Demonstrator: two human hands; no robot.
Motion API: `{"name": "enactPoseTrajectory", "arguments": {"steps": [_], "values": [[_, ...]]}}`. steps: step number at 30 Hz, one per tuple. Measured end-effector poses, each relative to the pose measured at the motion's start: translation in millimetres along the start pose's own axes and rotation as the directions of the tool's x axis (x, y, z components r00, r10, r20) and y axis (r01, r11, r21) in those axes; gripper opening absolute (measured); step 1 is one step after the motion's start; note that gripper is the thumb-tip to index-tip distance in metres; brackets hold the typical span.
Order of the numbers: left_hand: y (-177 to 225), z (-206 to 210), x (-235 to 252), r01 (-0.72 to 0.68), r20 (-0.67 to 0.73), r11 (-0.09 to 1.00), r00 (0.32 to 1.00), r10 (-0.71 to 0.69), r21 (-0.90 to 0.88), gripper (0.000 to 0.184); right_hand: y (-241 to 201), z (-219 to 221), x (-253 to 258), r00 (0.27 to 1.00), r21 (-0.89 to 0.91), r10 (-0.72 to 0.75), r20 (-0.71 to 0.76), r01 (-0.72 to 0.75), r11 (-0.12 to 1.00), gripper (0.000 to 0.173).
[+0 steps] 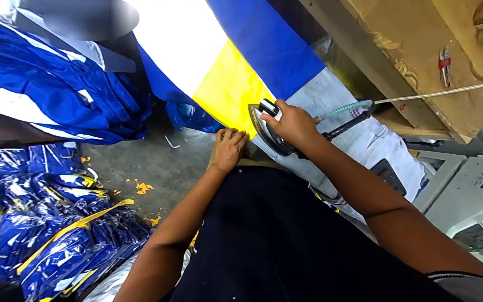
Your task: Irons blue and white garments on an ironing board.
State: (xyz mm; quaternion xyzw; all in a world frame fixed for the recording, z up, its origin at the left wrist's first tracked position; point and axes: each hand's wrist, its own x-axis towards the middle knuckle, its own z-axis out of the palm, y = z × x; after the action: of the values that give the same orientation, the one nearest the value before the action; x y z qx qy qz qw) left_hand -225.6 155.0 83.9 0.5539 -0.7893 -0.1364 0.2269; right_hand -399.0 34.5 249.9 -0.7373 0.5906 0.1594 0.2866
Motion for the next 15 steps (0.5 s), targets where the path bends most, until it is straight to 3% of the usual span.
{"name": "enactPoseTrajectory", "arguments": {"steps": [4, 8, 10, 15], "values": [[-3, 2, -4, -0.026, -0.008, 0.997, 1.000, 0.027, 0.075, 0.026, 5, 7, -6, 0.998, -0.025, -0.065, -0.002, 0.065, 0.998, 0.056], [-5, 6, -4, -0.043, -0.010, 0.995, 0.999, 0.044, 0.094, 0.027, 42, 22, -38, 0.991, -0.043, -0.133, -0.019, 0.132, 0.990, 0.056], [-6, 6, -3, -0.055, -0.015, 0.994, 0.998, 0.057, 0.096, 0.027, 63, 28, -51, 0.997, -0.018, -0.071, 0.009, 0.071, 0.997, 0.056], [-18, -6, 12, -0.149, 0.039, 0.988, 0.988, 0.148, 0.040, 0.017, 106, 44, -71, 0.992, 0.063, 0.076, -0.100, -0.070, 0.996, 0.059]]}}
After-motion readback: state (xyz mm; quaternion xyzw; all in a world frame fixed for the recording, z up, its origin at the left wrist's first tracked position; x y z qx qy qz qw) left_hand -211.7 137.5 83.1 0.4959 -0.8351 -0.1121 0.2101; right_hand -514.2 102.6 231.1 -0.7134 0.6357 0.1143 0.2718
